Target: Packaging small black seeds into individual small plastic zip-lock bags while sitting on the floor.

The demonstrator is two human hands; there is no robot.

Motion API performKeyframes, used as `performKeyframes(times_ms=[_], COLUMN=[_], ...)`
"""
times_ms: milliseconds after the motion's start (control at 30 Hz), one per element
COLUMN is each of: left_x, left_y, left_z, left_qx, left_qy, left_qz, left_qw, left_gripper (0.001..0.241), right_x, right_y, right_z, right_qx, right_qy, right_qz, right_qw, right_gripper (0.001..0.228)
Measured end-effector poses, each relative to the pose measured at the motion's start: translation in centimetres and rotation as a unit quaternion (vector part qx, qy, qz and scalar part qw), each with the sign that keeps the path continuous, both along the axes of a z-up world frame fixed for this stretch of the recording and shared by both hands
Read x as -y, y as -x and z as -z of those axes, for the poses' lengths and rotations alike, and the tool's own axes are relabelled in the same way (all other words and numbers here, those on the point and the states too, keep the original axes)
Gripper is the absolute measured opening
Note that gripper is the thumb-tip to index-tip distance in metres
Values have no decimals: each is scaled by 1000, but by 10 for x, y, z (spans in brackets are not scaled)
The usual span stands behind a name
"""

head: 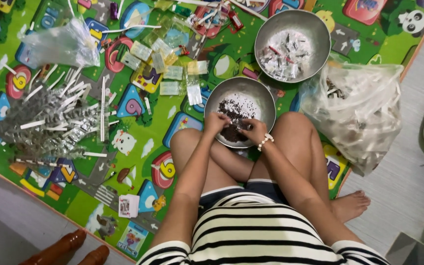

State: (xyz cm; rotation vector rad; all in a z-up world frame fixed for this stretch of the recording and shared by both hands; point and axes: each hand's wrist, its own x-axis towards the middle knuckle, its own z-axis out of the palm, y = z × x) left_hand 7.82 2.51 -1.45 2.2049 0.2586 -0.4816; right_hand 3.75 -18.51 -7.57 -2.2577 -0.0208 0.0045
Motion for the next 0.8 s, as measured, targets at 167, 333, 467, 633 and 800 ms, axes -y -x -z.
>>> performKeyframes(times_ms=[167, 333, 467, 633, 800], left_x=[-3, 2, 15, 27, 36], left_y=[-19, -23, -26, -25, -20], left_z=[12, -12, -26, -24, -28], left_qx=[37, 58, 73, 64, 71], left_qy=[-19, -54, -55, -50, -40], left_qz=[26, 55, 84, 67, 106], left_qw=[999, 995, 992, 994, 991], left_gripper=[12, 10, 13, 17, 9], right_x=[-1, -2, -4, -12, -12], right_y=[2, 7, 7, 10, 9], right_z=[3, 5, -11, -34, -33], right_qx=[5, 23, 49, 34, 9], right_qy=[-2, -4, -24, -103, -125], right_qz=[-14, -31, -23, -7, 0], right_qw=[1000, 999, 998, 994, 992], right_gripper=[48, 52, 48, 50, 56])
